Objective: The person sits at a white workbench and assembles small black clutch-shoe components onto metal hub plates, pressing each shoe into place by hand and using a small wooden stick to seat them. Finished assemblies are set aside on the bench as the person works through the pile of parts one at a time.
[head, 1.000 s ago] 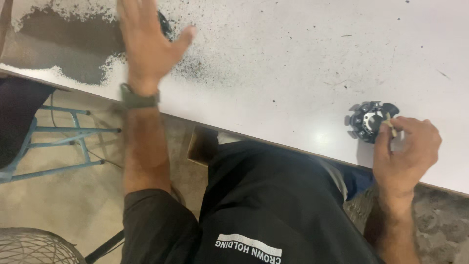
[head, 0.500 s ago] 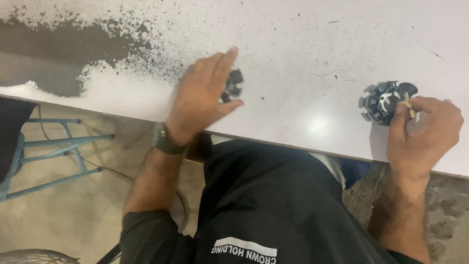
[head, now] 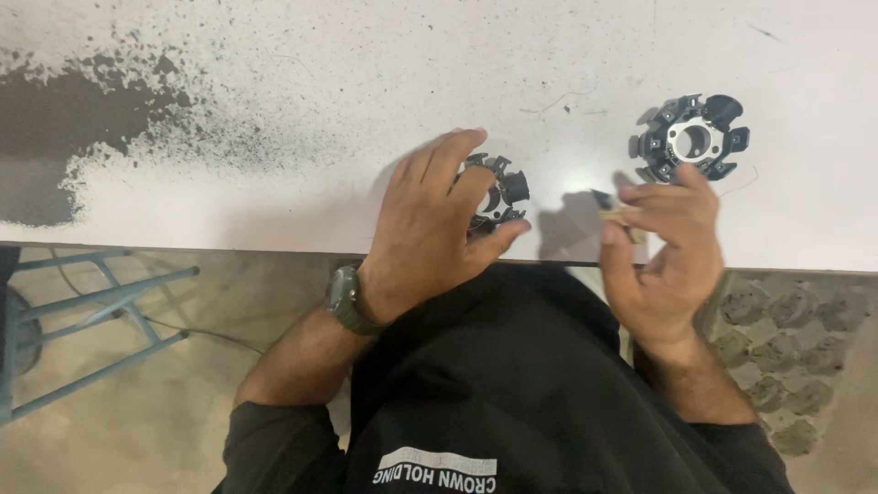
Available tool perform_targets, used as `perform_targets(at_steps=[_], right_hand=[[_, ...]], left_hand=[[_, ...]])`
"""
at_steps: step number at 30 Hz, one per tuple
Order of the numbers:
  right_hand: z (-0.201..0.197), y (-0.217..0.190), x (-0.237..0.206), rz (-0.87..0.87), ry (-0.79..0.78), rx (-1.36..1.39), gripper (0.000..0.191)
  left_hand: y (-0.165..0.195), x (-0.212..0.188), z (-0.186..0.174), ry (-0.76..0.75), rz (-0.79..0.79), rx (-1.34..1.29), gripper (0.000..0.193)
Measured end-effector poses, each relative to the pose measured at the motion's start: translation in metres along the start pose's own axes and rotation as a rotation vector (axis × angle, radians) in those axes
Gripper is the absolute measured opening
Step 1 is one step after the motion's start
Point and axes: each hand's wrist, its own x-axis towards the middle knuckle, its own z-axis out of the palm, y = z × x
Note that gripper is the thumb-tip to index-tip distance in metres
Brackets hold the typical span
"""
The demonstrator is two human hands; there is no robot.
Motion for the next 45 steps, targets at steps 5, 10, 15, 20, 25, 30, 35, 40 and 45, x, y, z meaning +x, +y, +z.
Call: perform_targets(at_steps=[5, 10, 15, 20, 25, 30, 35, 40, 45], right_hand=[[0.036, -0.030, 0.017, -0.014, -0.178, -0.142, 0.028], [0.049, -0.036, 0.023, 0.008, -0.232, -0.197, 0.031], [0.048, -0.035, 0.026, 0.014, -0.259, -0.217, 0.030], [0.049, -0.033, 0.035, 0.000, -0.285, -0.239, 0.031], [0.047, -0.033, 0.028, 0.038, -0.258, -0.139, 0.030], [0.048, -0.036, 0.020, 0.048, -0.246, -0.127, 0.030], [0.048, -0.036, 0.019, 0.054, -0.252, -0.161, 0.031], [0.048, -0.033, 0.017, 0.052, -0.249, -0.169, 0.032], [0.048, -0.031, 0.020, 0.017, -0.253, -0.171, 0.031]], left_hand=[[-0.006, -0.005, 0.007, 0.098, -0.023, -0.047, 0.017], [-0.010, -0.015, -0.020, 0.088, -0.078, 0.162, 0.018], [-0.004, -0.003, -0.031, 0.128, 0.196, 0.232, 0.021], [0.002, 0.015, -0.022, 0.047, 0.210, 0.095, 0.027], [-0.004, 0.015, -0.011, -0.002, 0.051, -0.038, 0.030], [-0.009, 0.002, -0.002, -0.005, -0.002, -0.078, 0.028], [-0.010, -0.001, 0.006, 0.047, -0.018, -0.023, 0.017], [-0.008, -0.008, 0.011, 0.094, -0.044, -0.008, 0.016], [-0.011, -0.006, 0.018, 0.184, -0.025, -0.063, 0.016]])
